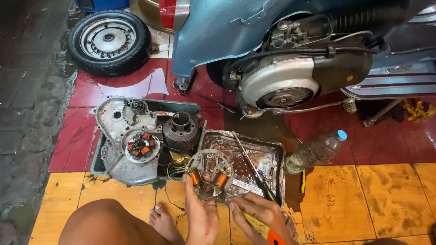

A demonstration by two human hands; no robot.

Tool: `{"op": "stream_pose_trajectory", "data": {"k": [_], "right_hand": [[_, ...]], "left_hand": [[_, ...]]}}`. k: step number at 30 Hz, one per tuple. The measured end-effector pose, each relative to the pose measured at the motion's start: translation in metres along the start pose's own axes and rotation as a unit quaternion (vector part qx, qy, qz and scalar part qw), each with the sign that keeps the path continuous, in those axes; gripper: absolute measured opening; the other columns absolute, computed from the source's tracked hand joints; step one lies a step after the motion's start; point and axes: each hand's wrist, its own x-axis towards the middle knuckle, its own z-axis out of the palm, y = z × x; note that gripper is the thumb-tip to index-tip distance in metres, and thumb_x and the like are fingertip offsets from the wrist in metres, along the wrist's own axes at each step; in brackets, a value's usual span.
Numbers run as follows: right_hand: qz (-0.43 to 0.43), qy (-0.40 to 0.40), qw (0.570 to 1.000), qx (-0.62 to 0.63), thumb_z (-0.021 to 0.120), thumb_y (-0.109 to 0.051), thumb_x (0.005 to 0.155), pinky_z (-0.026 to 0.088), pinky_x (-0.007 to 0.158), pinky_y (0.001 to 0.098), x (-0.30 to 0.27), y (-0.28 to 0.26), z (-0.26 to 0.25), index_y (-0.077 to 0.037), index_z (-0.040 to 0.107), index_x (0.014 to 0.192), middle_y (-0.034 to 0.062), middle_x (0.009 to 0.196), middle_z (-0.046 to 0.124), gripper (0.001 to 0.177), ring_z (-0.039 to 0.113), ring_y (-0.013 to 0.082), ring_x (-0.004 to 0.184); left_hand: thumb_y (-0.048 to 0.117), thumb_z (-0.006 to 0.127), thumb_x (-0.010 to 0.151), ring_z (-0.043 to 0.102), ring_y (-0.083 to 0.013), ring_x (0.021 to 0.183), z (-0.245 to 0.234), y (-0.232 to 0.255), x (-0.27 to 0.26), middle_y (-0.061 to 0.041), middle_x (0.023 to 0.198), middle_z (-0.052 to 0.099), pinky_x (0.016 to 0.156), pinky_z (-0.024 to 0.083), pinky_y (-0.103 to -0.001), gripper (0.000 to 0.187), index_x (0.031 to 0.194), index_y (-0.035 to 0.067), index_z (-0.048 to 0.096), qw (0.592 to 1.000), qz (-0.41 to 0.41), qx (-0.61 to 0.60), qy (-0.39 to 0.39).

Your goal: The person sits on the floor and scrubs a circular motor component with copper windings using a brush. They rotate the part to clean different areas, then place it into a metal tray containing other tools and parts.

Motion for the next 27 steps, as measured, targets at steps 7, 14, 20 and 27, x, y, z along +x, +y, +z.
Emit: {"op": "stream_pose_trajectory", "data": {"k": [7, 14, 20, 27], "right_hand": [[0.001, 0.03, 0.999, -0.014, 0.07, -0.011, 0.09, 0.053, 0.029, 0.0115, 0.021, 0.02, -0.01, -0.001, 0.077, 0.096, 0.0079, 0.078, 0.08, 0.014, 0.072, 0.0075, 0.051], [0.057, 0.08, 0.991, 0.094, 0.07, -0.009, 0.087, 0.042, 0.023, 0.0178, 0.031, 0.008, -0.03, 0.001, 0.081, 0.088, 0.0092, 0.064, 0.08, 0.015, 0.066, 0.0103, 0.039], [0.03, 0.039, 0.998, 0.035, 0.068, -0.02, 0.093, 0.057, 0.026, 0.0161, 0.029, 0.023, -0.016, -0.001, 0.079, 0.078, 0.0096, 0.068, 0.083, 0.027, 0.077, 0.0133, 0.045], [0.102, 0.094, 0.99, -0.006, 0.068, -0.016, 0.092, 0.03, 0.024, 0.0195, 0.053, 0.023, -0.053, -0.001, 0.077, 0.069, 0.0087, 0.059, 0.076, 0.029, 0.054, 0.0089, 0.037]], "left_hand": [[0.056, 0.053, 0.092, 0.022, -0.0041, 0.049, -0.007, -0.003, 0.005, -0.004, 0.104, 0.06, 0.041, 0.019, -0.016, 0.062, 0.151, 0.037, 0.052, 0.998, -0.036, 0.042, 0.038], [0.062, 0.054, 0.091, 0.018, -0.0063, 0.05, -0.006, 0.0, 0.002, -0.003, 0.083, 0.051, 0.042, 0.018, -0.018, 0.064, 0.151, 0.04, 0.054, 0.996, -0.053, 0.051, 0.048], [0.055, 0.053, 0.095, 0.023, -0.0048, 0.048, -0.007, -0.006, 0.0, -0.002, 0.094, 0.063, 0.041, 0.019, -0.019, 0.055, 0.143, 0.029, 0.062, 0.998, -0.024, 0.046, 0.025], [0.04, 0.046, 0.103, 0.061, -0.0234, 0.109, 0.005, 0.001, -0.012, -0.012, 0.131, 0.066, 0.087, 0.05, -0.041, 0.046, 0.143, 0.02, 0.057, 0.997, -0.021, 0.064, 0.022]]}}
